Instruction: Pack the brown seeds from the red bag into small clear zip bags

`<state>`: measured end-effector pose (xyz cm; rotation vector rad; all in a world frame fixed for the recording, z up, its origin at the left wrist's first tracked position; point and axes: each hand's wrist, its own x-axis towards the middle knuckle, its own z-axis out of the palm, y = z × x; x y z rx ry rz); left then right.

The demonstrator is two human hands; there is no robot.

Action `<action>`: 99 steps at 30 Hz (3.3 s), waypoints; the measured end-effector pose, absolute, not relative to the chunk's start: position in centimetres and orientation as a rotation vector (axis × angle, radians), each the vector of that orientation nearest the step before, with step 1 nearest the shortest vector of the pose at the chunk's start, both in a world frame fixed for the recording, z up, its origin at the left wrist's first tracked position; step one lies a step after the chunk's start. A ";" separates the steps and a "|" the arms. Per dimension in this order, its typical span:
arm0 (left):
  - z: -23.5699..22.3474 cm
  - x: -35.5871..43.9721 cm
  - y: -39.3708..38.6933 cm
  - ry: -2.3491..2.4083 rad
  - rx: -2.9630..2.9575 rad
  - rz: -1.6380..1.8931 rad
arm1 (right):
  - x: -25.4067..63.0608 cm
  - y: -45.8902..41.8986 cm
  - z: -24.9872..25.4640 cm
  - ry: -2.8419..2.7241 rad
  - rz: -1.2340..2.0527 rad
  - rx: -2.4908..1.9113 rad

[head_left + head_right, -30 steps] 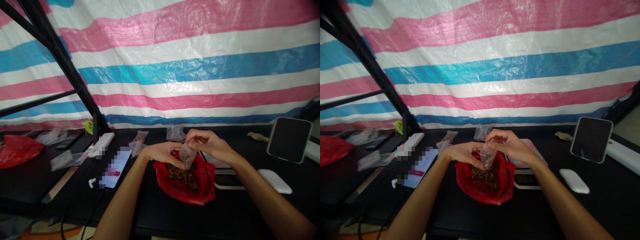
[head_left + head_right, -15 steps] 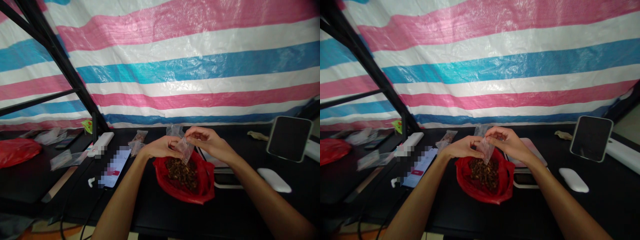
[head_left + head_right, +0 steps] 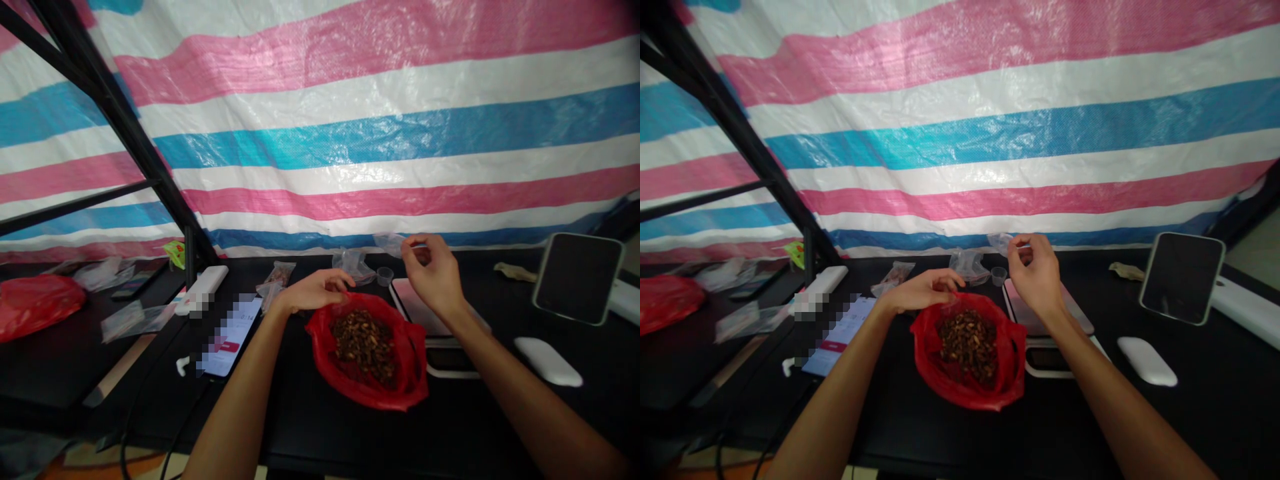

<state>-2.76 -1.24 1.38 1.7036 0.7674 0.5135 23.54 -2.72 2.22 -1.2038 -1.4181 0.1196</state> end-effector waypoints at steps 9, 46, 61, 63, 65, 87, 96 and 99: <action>2.9 -2.9 -0.9 1.484 1.943 0.935 | 23.6 -2.5 0.8 -1.791 0.067 -1.274; 3.3 0.4 -3.5 0.842 2.442 1.236 | 21.2 -3.7 2.0 -1.734 0.833 -1.093; 2.2 -0.4 -1.9 0.934 1.853 0.839 | 20.1 -4.9 1.8 -1.875 1.008 -1.042; 2.0 -0.5 -1.8 0.895 1.838 0.845 | 20.2 -4.8 1.9 -1.876 0.992 -1.050; 1.9 -0.4 -1.8 0.881 1.853 0.853 | 20.4 -4.6 1.9 -1.876 0.966 -1.074; 3.9 -0.6 -3.2 0.804 1.971 0.975 | 20.7 -5.2 2.3 -1.715 1.065 -1.186; 4.3 -1.2 -3.3 0.553 1.860 0.629 | 20.9 -4.8 2.6 -1.664 1.153 -1.140; 4.0 -2.0 -2.7 0.572 1.709 0.594 | 20.6 -5.2 2.9 -1.678 1.171 -1.090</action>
